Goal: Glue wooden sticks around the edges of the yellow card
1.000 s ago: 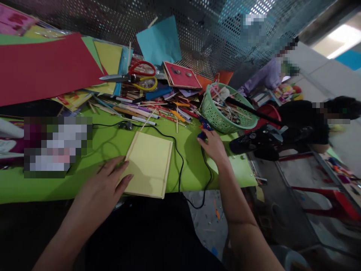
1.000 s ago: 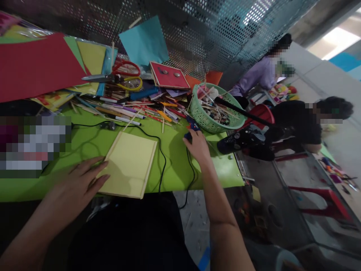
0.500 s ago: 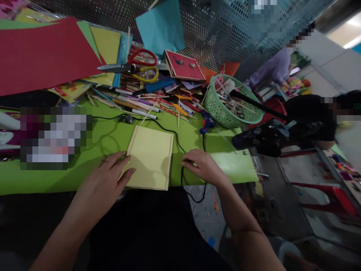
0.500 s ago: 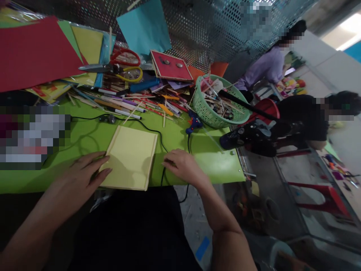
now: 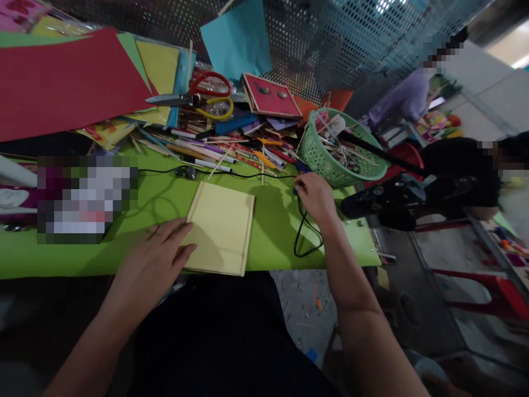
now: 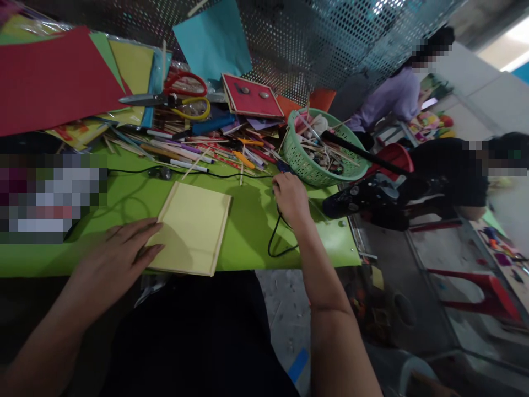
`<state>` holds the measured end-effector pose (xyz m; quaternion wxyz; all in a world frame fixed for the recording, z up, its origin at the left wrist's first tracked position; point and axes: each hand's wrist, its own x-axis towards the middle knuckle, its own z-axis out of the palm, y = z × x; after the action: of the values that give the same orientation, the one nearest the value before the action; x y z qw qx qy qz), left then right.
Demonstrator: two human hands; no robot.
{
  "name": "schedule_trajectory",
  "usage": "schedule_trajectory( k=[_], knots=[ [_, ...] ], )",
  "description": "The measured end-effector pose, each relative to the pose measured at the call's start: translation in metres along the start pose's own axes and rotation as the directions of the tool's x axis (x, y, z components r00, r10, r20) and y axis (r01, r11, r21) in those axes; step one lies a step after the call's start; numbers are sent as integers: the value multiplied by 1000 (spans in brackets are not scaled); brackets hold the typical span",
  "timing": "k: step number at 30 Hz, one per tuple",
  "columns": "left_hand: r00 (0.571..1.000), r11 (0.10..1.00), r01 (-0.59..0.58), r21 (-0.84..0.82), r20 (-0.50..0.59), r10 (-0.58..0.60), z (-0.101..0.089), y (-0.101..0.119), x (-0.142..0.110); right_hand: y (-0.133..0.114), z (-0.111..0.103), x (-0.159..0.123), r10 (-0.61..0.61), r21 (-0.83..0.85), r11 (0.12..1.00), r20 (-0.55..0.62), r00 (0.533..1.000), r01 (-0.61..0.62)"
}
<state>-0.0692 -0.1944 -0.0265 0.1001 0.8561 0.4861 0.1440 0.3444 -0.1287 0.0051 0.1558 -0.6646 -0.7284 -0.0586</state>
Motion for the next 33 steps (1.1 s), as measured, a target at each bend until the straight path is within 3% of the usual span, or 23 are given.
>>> schedule_trajectory(
  k=[6,9,14,18,21,24,33],
  knots=[
    [999,998,46,-39,4,-46,0,6,2,4,4,54,-8,-47,999,-96,995,3],
    [998,997,60,-51,16,-60,-4,5,4,-7,12,66,-6,-64,998,-45,999,3],
    [996,996,82,-29,-30,-83,-19,-6,19,-19,27,58,-74,-54,996,50,996,77],
    [996,997,72,-11,-47,-73,-24,-18,49,-19,25,47,-177,34,984,40,983,176],
    [998,998,55,41,18,-56,-23,-22,72,-21,20,42,-259,154,954,-13,966,258],
    [996,993,86,76,15,-87,-20,-24,89,-25,15,38,-301,254,920,-23,953,297],
    [995,991,95,92,-24,-93,-9,-36,125,-27,12,34,-327,319,892,-35,944,321]
  ],
)
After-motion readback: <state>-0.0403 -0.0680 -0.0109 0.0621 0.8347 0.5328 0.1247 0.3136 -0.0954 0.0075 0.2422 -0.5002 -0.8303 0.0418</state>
